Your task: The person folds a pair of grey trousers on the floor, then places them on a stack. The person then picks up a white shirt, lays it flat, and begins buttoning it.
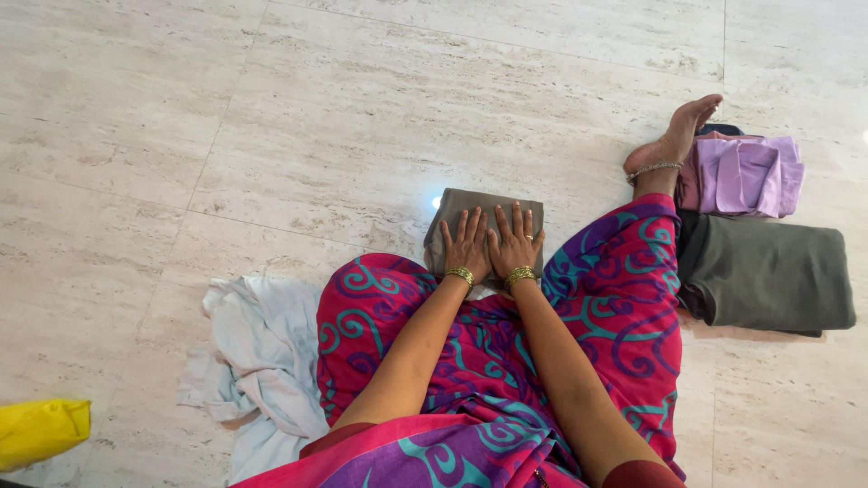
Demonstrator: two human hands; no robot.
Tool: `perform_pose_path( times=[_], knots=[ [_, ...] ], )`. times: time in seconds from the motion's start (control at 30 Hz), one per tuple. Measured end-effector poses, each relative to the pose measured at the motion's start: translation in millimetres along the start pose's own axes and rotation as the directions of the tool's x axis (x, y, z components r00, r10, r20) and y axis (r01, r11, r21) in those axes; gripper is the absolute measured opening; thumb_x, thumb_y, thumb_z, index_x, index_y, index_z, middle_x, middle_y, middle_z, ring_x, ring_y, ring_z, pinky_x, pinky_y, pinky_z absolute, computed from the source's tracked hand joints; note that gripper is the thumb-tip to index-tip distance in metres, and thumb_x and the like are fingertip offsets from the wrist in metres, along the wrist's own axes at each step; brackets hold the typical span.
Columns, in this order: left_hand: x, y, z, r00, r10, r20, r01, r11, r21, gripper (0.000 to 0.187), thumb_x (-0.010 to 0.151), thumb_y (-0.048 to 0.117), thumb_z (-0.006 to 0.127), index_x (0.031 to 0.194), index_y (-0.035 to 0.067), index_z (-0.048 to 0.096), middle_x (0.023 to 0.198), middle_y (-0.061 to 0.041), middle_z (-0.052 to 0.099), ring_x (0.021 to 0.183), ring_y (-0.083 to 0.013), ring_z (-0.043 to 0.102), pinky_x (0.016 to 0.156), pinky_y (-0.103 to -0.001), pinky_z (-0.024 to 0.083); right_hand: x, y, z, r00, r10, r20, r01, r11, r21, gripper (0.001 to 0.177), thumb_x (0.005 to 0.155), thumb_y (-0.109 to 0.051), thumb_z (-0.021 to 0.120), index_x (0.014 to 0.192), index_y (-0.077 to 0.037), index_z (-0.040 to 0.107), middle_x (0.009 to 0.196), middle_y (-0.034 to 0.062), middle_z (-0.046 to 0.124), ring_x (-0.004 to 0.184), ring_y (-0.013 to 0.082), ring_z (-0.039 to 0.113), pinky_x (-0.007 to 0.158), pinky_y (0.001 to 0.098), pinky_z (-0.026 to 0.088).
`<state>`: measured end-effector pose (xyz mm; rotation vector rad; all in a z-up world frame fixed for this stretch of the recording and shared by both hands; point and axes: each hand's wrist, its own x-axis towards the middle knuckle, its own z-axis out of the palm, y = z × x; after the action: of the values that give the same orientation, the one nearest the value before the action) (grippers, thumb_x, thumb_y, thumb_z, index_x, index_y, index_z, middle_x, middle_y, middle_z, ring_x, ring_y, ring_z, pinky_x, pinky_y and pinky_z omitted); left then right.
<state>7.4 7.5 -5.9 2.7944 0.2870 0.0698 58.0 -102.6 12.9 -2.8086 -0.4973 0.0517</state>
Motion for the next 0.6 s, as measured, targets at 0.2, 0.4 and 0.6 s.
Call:
perform_pose_path(
  times=[0.2,0.4,0.6],
  knots=[
    [-2,-3,3,1.000,0.022,-0.008,-0.022,1.000,-0.004,0.073,0.101,0.048,0.036,0.163,0.016,0.016,0.171,-0.002,0.009,0.158,-0.0249,0.001,0.121,-0.065,-0.009,-7,2,0,0.999,0.039,0.011,-0.039,0.999,0.016,0.061,0.102,-0.051,0.036,0.160,-0.039,0.028,0.172,0.0004,0.013,0.158,0.0283,0.009,0.121,0.0651,0.007],
    [-7,-2,-2,1.000,-0.020,-0.008,0.020,0.999,0.049,0.074,0.099,0.054,0.041,0.164,0.027,0.017,0.173,0.000,0.007,0.159,-0.0258,0.001,0.119,-0.073,-0.005,-13,3,-3,0.999,0.049,-0.005,-0.049,0.998,0.035,0.058,0.104,-0.047,0.033,0.161,-0.038,0.027,0.173,0.0007,0.013,0.158,0.0277,0.009,0.122,0.0632,0.010],
    [-12,3,-16,0.983,-0.179,0.035,0.178,0.984,0.028,0.078,0.095,0.064,0.044,0.163,0.036,0.016,0.171,-0.006,-0.005,0.157,-0.0390,-0.004,0.113,-0.080,0.001,-20,6,-7,0.995,0.097,0.009,-0.098,0.994,0.051,0.059,0.104,-0.048,0.035,0.161,-0.039,0.025,0.172,0.0021,0.012,0.158,0.0289,0.009,0.121,0.0616,0.018]
  ],
)
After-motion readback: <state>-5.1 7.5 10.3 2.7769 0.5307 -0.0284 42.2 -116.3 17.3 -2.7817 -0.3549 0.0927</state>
